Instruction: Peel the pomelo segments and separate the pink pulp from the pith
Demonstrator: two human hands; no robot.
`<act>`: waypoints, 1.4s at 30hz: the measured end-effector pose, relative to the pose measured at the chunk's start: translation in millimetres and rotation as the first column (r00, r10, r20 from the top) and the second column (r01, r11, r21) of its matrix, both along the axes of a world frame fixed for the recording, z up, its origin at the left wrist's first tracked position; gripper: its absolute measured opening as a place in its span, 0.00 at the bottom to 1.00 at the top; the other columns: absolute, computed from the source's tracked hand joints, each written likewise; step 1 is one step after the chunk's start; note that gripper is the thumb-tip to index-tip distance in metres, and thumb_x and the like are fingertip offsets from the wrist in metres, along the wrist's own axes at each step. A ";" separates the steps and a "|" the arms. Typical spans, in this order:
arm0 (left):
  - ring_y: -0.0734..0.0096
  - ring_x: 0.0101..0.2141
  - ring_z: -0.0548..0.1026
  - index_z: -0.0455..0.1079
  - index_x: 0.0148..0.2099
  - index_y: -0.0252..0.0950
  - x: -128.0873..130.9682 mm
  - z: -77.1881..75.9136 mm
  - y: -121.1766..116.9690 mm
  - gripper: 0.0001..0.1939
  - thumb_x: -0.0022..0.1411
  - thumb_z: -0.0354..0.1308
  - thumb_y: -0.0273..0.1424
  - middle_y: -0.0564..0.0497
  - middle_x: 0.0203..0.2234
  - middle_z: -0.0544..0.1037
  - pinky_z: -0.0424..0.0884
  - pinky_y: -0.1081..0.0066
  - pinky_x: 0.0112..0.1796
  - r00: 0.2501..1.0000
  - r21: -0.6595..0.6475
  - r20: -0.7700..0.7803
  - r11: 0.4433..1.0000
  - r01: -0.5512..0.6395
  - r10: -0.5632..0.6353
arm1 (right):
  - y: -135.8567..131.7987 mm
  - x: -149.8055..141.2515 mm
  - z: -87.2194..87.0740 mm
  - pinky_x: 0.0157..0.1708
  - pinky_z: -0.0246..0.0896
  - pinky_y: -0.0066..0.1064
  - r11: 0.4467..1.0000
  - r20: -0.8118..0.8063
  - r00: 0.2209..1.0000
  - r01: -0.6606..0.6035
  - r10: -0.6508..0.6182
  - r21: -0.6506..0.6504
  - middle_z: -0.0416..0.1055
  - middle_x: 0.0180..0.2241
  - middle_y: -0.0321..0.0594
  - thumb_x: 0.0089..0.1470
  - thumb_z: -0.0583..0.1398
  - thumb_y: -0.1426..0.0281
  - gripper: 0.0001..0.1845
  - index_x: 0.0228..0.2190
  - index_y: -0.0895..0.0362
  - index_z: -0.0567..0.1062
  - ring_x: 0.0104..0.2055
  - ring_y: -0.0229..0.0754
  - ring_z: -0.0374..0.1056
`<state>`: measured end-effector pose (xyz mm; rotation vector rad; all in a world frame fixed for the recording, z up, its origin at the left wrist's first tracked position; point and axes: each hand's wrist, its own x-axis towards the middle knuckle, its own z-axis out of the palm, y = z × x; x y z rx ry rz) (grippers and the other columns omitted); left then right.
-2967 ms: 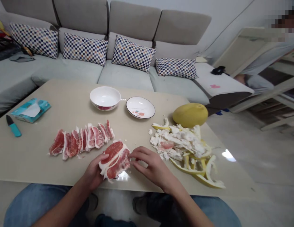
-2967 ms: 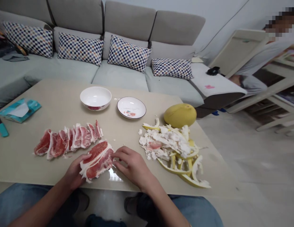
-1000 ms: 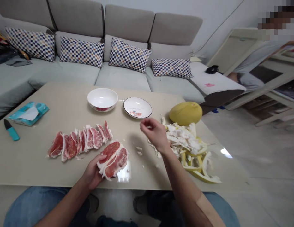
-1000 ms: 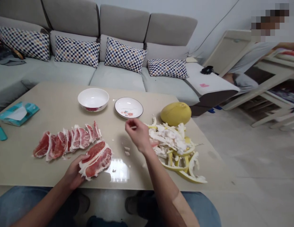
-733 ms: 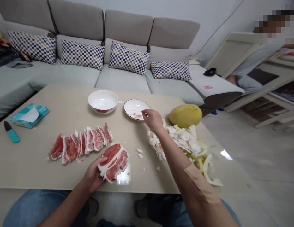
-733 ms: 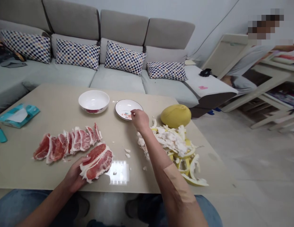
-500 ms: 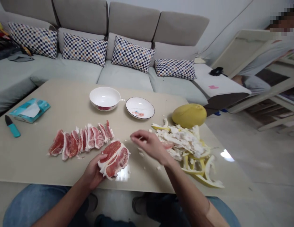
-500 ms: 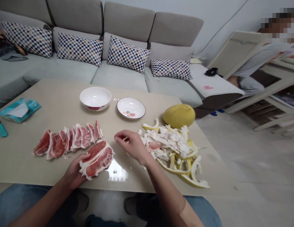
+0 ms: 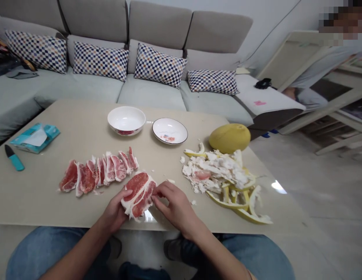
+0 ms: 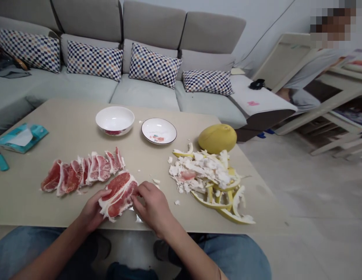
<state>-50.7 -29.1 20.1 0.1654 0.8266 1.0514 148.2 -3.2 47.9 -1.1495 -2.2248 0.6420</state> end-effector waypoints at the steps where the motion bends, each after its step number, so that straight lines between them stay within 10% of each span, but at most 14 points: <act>1: 0.52 0.40 0.80 0.66 0.58 0.32 0.5 1.0 -0.5 0.24 0.58 0.56 0.26 0.42 0.40 0.82 0.74 0.59 0.42 1.000 0.005 -0.010 1.000 -0.006 0.006 | 0.4 -1.5 0.8 0.33 0.60 0.29 1.000 0.041 0.999 -0.005 0.004 0.011 0.69 0.30 0.40 0.56 0.57 0.73 0.04 0.31 0.56 0.72 0.33 0.40 0.65; 6: 0.52 0.45 0.78 0.65 0.59 0.35 2.3 1.8 -4.0 0.27 0.57 0.58 0.26 0.43 0.45 0.80 0.72 0.61 0.46 1.000 0.092 -0.016 0.996 -0.015 0.016 | 2.5 -7.0 7.7 0.27 0.55 0.28 0.999 0.198 0.980 -0.012 0.005 0.035 0.66 0.24 0.37 0.51 0.58 0.74 0.05 0.24 0.56 0.70 0.26 0.38 0.62; 12: 0.52 0.42 0.79 0.63 0.61 0.37 -0.4 -3.0 -3.6 0.29 0.56 0.59 0.26 0.43 0.44 0.81 0.74 0.59 0.43 0.999 0.103 -0.013 0.994 -0.030 0.032 | 6.7 5.7 26.0 0.27 0.59 0.26 0.989 -0.022 1.000 0.004 -0.008 -0.148 0.69 0.24 0.35 0.48 0.56 0.76 0.05 0.24 0.55 0.70 0.26 0.36 0.64; 17: 0.52 0.39 0.80 0.66 0.58 0.31 -1.3 -0.7 -0.6 0.25 0.57 0.56 0.26 0.41 0.38 0.82 0.75 0.58 0.41 0.999 -0.025 0.031 0.999 -0.029 0.030 | 73.0 25.1 35.9 0.27 0.64 0.28 0.964 -0.136 0.957 0.245 -0.258 -0.101 0.72 0.24 0.35 0.51 0.57 0.70 0.04 0.29 0.56 0.73 0.25 0.38 0.68; 22: 0.51 0.39 0.80 0.68 0.56 0.33 -0.9 -2.0 0.3 0.22 0.59 0.54 0.29 0.41 0.39 0.82 0.75 0.53 0.41 0.992 -0.004 0.123 1.000 0.022 -0.021 | 140.4 30.7 36.5 0.47 0.63 0.45 0.913 -0.176 0.902 0.406 -0.393 0.045 0.71 0.46 0.51 0.48 0.58 0.73 0.13 0.38 0.58 0.75 0.46 0.51 0.69; 30: 0.51 0.46 0.78 0.65 0.59 0.34 3.4 -2.7 -2.5 0.27 0.57 0.57 0.24 0.42 0.44 0.81 0.72 0.57 0.48 0.990 0.074 0.124 0.994 -0.083 0.074 | -1.4 -11.9 13.2 0.34 0.65 0.32 0.983 -0.276 0.952 0.089 -0.131 -0.162 0.75 0.32 0.40 0.58 0.58 0.67 0.07 0.35 0.53 0.76 0.33 0.41 0.70; 36: 0.55 0.46 0.77 0.63 0.59 0.41 11.5 -3.0 -14.6 0.32 0.53 0.64 0.24 0.46 0.45 0.80 0.72 0.60 0.47 0.991 0.267 -0.025 0.956 -0.123 0.135 | -54.1 -42.0 -22.8 0.26 0.58 0.27 0.769 -0.468 0.751 0.083 -0.466 -0.634 0.68 0.28 0.33 0.56 0.60 0.58 0.13 0.35 0.53 0.64 0.26 0.36 0.63; 42: 0.55 0.36 0.79 0.70 0.47 0.35 11.6 -0.5 -20.7 0.23 0.48 0.68 0.29 0.47 0.33 0.81 0.74 0.61 0.39 0.982 0.295 -0.146 0.953 -0.071 0.118 | -57.8 -53.4 -26.0 0.16 0.46 0.22 0.671 -0.577 0.675 -0.160 -0.461 -0.724 0.64 0.24 0.27 0.56 0.59 0.55 0.18 0.40 0.53 0.63 0.18 0.30 0.52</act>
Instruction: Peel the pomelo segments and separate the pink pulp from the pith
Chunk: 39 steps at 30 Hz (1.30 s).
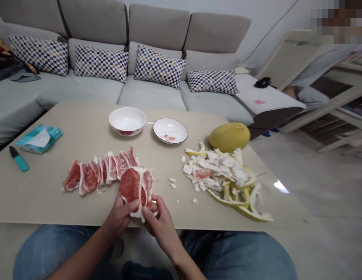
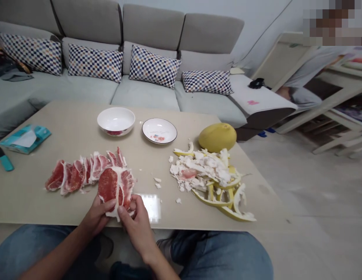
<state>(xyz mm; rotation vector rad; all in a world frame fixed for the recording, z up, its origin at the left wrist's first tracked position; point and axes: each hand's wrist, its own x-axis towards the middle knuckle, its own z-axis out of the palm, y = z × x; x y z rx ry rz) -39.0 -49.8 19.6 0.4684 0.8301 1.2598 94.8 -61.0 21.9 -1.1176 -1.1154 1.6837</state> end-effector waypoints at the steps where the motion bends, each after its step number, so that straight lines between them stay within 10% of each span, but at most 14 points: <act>1: 0.57 0.33 0.79 0.70 0.46 0.35 -0.5 0.1 -0.2 0.22 0.48 0.69 0.29 0.48 0.31 0.81 0.74 0.63 0.37 1.000 0.000 -0.012 1.000 0.003 -0.003 | -1.0 -1.1 -0.6 0.16 0.46 0.22 1.000 -0.023 1.000 0.006 -0.007 -0.015 0.62 0.23 0.26 0.56 0.58 0.54 0.18 0.41 0.53 0.63 0.17 0.29 0.51; 13: 0.64 0.35 0.79 0.67 0.48 0.36 -2.6 -1.3 7.2 0.31 0.41 0.72 0.23 0.48 0.36 0.81 0.73 0.69 0.38 0.983 -0.026 -0.181 0.999 -0.046 0.041 | 5.4 9.1 -11.1 0.34 0.61 0.31 0.924 0.318 0.899 0.193 -0.302 0.331 0.69 0.32 0.37 0.62 0.51 0.61 0.12 0.42 0.53 0.68 0.32 0.41 0.65; 27: 0.64 0.38 0.79 0.64 0.49 0.38 -1.9 0.9 10.2 0.31 0.44 0.72 0.23 0.50 0.38 0.81 0.74 0.67 0.42 0.987 -0.004 -0.132 0.995 -0.097 0.096 | 15.6 9.6 -7.0 0.16 0.48 0.24 0.979 0.068 0.978 0.196 -0.199 0.054 0.65 0.22 0.30 0.57 0.57 0.53 0.17 0.37 0.53 0.68 0.18 0.33 0.54; 39: 0.63 0.35 0.79 0.63 0.51 0.37 -4.8 -3.8 11.2 0.34 0.43 0.72 0.26 0.48 0.37 0.81 0.75 0.68 0.37 0.984 0.008 -0.147 0.995 -0.099 0.099 | 20.7 19.9 -0.1 0.16 0.64 0.26 0.992 -0.145 0.985 0.085 -0.098 -0.089 0.61 0.22 0.29 0.58 0.54 0.49 0.21 0.37 0.54 0.69 0.18 0.33 0.59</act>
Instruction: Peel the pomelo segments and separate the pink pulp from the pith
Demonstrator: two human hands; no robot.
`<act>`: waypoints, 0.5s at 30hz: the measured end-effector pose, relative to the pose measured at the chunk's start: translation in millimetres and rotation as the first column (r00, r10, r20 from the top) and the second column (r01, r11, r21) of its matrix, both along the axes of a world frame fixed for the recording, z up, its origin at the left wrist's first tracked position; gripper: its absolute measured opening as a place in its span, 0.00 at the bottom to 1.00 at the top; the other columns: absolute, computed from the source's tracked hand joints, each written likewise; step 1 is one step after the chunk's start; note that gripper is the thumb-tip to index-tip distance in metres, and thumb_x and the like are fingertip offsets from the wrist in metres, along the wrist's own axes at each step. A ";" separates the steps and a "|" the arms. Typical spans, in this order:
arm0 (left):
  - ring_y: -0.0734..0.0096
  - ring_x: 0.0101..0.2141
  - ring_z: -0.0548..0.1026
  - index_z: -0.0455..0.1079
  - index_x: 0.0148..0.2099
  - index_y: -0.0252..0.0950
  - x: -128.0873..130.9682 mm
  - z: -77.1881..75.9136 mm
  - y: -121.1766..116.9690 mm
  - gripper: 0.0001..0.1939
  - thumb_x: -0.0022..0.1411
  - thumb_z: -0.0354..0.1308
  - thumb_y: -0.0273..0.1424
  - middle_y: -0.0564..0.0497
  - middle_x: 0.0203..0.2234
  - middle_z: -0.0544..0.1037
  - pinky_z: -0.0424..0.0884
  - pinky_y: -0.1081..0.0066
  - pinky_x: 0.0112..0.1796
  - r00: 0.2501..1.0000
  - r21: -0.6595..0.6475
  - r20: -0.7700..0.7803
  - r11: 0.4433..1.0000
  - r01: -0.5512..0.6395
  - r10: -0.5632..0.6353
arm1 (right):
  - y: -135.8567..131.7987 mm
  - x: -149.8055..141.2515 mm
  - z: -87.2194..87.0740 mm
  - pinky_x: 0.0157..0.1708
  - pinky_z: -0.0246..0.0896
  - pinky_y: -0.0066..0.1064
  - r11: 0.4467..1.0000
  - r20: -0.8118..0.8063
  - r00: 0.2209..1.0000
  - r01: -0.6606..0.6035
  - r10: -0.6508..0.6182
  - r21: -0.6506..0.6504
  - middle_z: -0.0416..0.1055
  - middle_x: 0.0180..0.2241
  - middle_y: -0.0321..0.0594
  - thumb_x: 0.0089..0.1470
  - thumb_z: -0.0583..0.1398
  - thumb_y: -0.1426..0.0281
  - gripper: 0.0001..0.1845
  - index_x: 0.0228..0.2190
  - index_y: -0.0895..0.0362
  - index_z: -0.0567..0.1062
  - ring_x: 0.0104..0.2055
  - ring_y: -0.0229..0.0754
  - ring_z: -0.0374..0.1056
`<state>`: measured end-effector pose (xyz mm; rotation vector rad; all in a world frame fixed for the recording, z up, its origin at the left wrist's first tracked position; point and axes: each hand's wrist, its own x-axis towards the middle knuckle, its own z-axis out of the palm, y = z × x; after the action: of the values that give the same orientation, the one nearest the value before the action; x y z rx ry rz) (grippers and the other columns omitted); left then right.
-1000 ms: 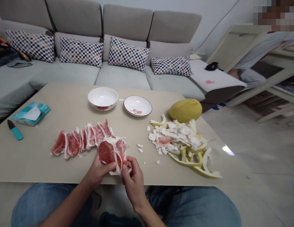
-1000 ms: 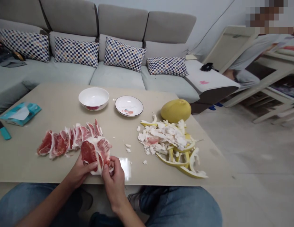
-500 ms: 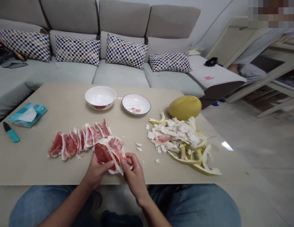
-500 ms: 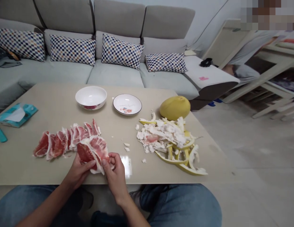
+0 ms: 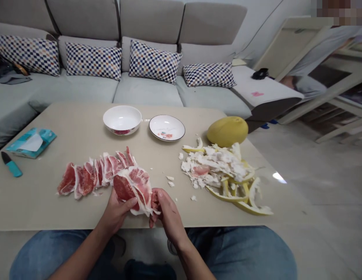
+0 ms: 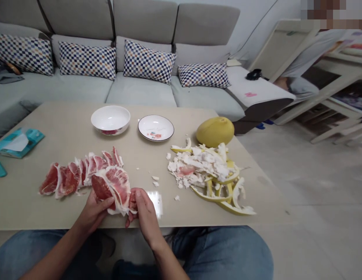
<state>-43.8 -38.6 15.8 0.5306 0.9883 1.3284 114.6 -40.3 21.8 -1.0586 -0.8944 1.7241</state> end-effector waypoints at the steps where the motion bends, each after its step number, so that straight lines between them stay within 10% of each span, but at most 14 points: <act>1: 0.64 0.35 0.79 0.63 0.51 0.36 -0.3 -0.4 0.1 0.33 0.43 0.72 0.26 0.48 0.36 0.81 0.75 0.69 0.37 1.000 0.003 -0.015 1.000 -0.007 0.007 | 0.3 0.3 0.3 0.16 0.64 0.26 1.000 0.014 1.000 -0.018 0.018 0.004 0.62 0.22 0.30 0.58 0.54 0.49 0.21 0.37 0.54 0.69 0.18 0.32 0.59; 15: 0.61 0.41 0.79 0.63 0.54 0.39 -4.0 3.0 2.7 0.34 0.45 0.72 0.27 0.47 0.42 0.80 0.74 0.64 0.44 0.998 -0.012 0.053 1.000 0.020 -0.019 | 4.6 9.6 -0.2 0.10 0.34 0.14 0.974 -0.304 0.953 -0.074 0.005 -0.216 0.61 0.22 0.28 0.52 0.65 0.59 0.15 0.33 0.57 0.70 0.16 0.23 0.42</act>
<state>-47.8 -35.9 18.8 0.4922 0.9448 1.3121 124.2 -35.7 21.6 -0.8900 -0.5384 1.9915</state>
